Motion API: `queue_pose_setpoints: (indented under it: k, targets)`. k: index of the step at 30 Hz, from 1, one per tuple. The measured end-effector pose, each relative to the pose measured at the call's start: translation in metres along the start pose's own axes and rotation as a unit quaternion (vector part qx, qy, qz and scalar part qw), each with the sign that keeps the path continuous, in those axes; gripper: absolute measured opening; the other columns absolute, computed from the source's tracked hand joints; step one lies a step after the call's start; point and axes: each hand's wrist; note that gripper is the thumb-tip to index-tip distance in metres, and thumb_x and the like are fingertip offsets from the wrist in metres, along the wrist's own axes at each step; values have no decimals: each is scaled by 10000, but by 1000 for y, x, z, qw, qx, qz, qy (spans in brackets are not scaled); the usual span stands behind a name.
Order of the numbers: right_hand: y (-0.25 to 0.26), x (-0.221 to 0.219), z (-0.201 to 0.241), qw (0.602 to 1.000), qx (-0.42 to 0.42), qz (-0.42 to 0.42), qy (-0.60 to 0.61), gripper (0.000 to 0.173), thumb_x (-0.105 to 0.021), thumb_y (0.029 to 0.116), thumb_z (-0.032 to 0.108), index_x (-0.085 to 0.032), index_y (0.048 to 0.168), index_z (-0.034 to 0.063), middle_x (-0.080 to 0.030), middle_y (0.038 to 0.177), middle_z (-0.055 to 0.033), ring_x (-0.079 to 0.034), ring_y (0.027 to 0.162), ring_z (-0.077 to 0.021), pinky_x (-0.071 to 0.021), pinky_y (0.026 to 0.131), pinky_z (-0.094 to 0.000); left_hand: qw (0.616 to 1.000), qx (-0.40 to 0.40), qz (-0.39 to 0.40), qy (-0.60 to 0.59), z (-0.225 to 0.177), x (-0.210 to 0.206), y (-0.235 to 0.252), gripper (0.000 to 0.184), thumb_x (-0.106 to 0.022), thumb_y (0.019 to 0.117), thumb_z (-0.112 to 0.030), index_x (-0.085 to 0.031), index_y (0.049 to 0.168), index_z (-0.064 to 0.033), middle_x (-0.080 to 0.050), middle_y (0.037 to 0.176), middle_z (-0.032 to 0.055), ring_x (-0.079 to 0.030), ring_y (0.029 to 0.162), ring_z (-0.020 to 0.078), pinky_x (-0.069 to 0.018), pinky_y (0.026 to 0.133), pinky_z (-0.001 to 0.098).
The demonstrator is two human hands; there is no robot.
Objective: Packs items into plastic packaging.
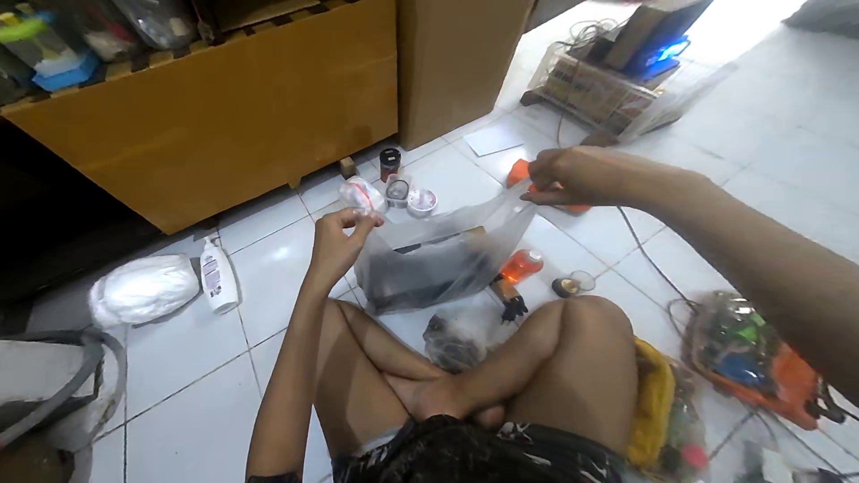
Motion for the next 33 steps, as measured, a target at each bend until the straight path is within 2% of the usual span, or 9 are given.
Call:
queue_pose_setpoints:
  k: [5,8,12,14,16,20,23,29,33]
  targets:
    - [-3,-9,-13,990,9,-76,120,113,-718,928,60,-757,873,-30,-723,904,-187,-699,860,-377,-535,775,-615,996,-14,-89,3,46,16,-16,355,-459,1070,-192,-664,1177,77,-694,1183,191,-657,1108,251,-502,997,452]
    - [-10,-27,-23,942,-38,-217,255,269,-520,1008,99,-698,1082,-90,-707,1109,-214,-688,986,-255,-555,909,-459,963,131,-197,-129,108,0,-16,514,-220,1111,-260,-427,1439,77,-478,1477,258,-529,1298,309,-424,1064,454]
    - [-5,-103,-29,726,-274,-343,529,529,-168,1125,281,-496,1374,-51,-586,1370,-156,-621,1174,-157,-515,1002,-335,893,309,-175,-278,177,-65,-29,578,-193,1121,-346,-248,1592,-17,-243,1652,231,-321,1487,374,-331,1143,560]
    - [0,-165,-26,612,-354,-321,630,567,-144,1135,355,-384,1501,-7,-520,1443,-158,-551,1262,-199,-470,1044,-386,889,323,-162,-282,198,-96,-38,601,-211,1117,-373,-224,1611,-30,-195,1673,221,-250,1524,372,-277,1178,582]
    - [3,-219,-10,567,-421,-282,649,556,-156,1143,338,-381,1502,-21,-535,1403,-191,-567,1216,-226,-486,1005,-403,893,319,-159,-275,202,-120,-41,583,-178,1132,-354,-227,1606,-17,-230,1660,227,-274,1524,324,-263,1221,490]
    - [9,-260,29,567,-457,-222,649,366,-311,1116,117,-452,1405,-58,-576,1262,-182,-581,1089,-176,-501,940,-336,902,284,-183,-270,189,-138,-39,511,-223,1133,-215,-289,1558,60,-332,1597,271,-357,1474,305,-280,1215,421]
    - [12,-259,44,613,-451,-172,626,407,-424,1084,63,-418,1467,-73,-529,1413,-228,-551,1237,-207,-465,1043,-338,899,290,-197,-262,193,-136,-39,508,-244,1132,-226,-317,1542,65,-360,1577,275,-380,1454,311,-295,1204,431]
    - [17,-256,66,536,-406,-223,706,414,-243,1132,163,-441,1437,-35,-580,1282,-158,-581,1109,-144,-495,953,-305,913,274,-234,-190,193,-125,-48,457,-320,1108,-132,-368,1513,74,-455,1499,294,-459,1391,336,-351,1173,438]
    - [18,-256,76,564,-376,-223,700,478,-202,1140,217,-372,1519,-20,-521,1444,-179,-537,1272,-155,-447,1067,-306,929,269,-245,-68,198,-122,-44,423,-398,1078,-55,-419,1460,126,-490,1448,338,-475,1379,396,-350,1176,463]
Point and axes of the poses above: each hand's wrist, its own y-axis towards the middle knuckle, its own x-axis out of the back of the hand, z = x × y
